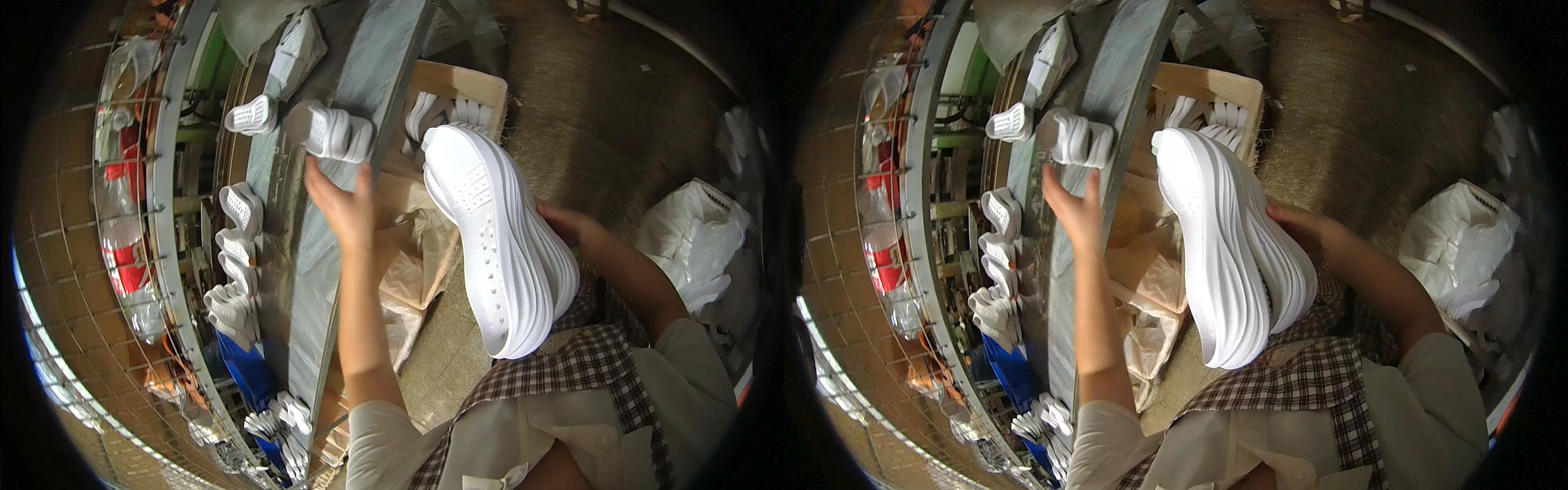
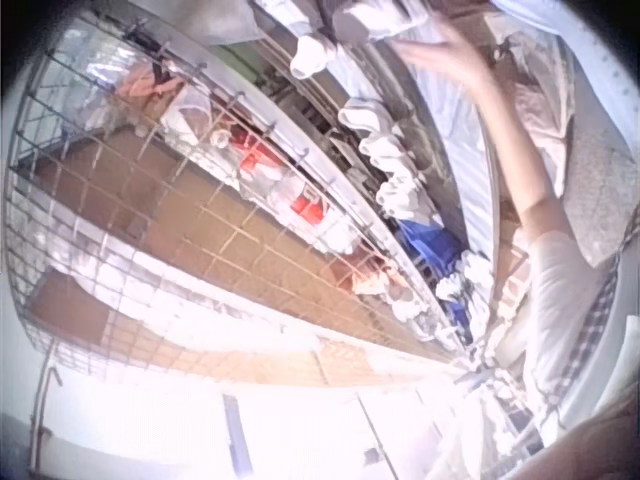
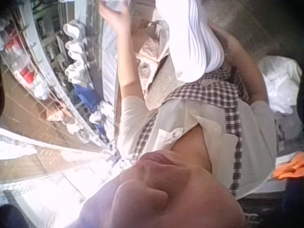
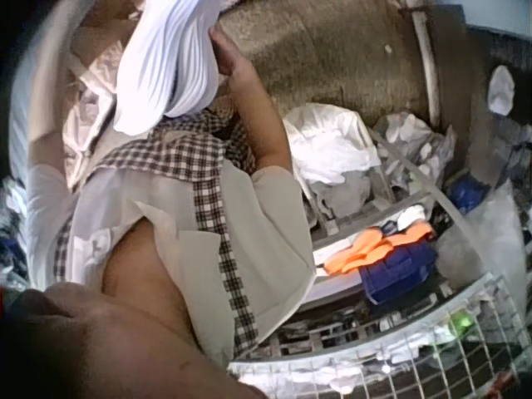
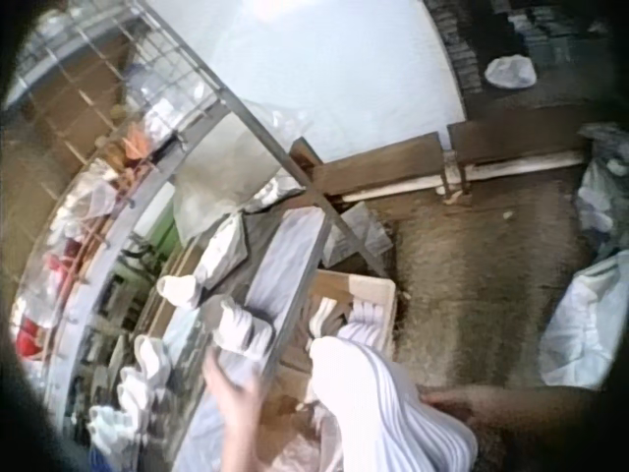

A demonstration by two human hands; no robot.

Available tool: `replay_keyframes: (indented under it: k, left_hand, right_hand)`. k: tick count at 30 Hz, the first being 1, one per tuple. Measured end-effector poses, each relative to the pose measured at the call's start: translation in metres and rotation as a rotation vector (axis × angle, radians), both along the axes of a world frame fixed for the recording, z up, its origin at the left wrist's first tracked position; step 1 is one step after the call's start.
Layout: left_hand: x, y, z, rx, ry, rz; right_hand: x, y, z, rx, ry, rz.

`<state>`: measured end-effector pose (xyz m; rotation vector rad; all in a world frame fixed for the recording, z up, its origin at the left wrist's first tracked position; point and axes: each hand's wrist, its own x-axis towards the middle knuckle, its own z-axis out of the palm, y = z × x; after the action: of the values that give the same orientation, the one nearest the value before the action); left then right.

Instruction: The person repeatedly picks up pairs of white slippers from a metal shelf, turns them over to view the soles, and places them into a fabric bin. The person also uses a small brush to clean the sole of one slipper before returning it to the shelf.

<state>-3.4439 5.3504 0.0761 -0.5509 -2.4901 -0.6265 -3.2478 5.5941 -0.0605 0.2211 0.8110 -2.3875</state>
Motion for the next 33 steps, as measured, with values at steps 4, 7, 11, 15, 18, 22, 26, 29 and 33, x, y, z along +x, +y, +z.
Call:
replay_keyframes:
  k: [4,7,11,15,18,22,26,29,33]
  left_hand:
    - [-0.082,-0.009,-0.006,-0.393,0.114,0.014]
    - [-0.068,-0.008,0.004,-0.079,0.016,-0.08]
    - [0.055,0.015,0.024,0.512,-0.039,-0.324]
    - [0.156,0.065,0.036,0.254,-0.079,-0.806]
    - [0.198,0.096,0.04,-0.004,-0.188,-0.762]
    - [0.182,0.109,0.041,0.137,-0.28,-1.116]
    - [0.077,0.103,0.031,0.106,-0.512,-0.684]
    - [0.014,0.11,-0.007,-0.375,-1.577,-0.789]
    - [0.037,0.1,-0.096,-0.355,-2.295,-0.669]
  right_hand:
    - [-0.003,0.016,-0.008,0.056,0.031,-0.002]
    - [-0.002,0.027,-0.004,0.044,0.08,-0.057]
    - [-0.008,0.042,0.005,0.105,0.006,-0.08]
    - [-0.012,0.05,0.02,0.014,0.088,-0.122]
    - [-0.003,0.059,0.035,-0.139,0.016,-0.213]
    - [0.006,0.09,0.044,-0.107,-0.011,-0.133]
    - [0.005,0.121,0.015,0.291,-0.041,0.223]
    - [-0.007,0.106,-0.029,0.298,-0.188,0.439]
    - [0.028,0.08,-0.074,0.115,-0.126,0.535]
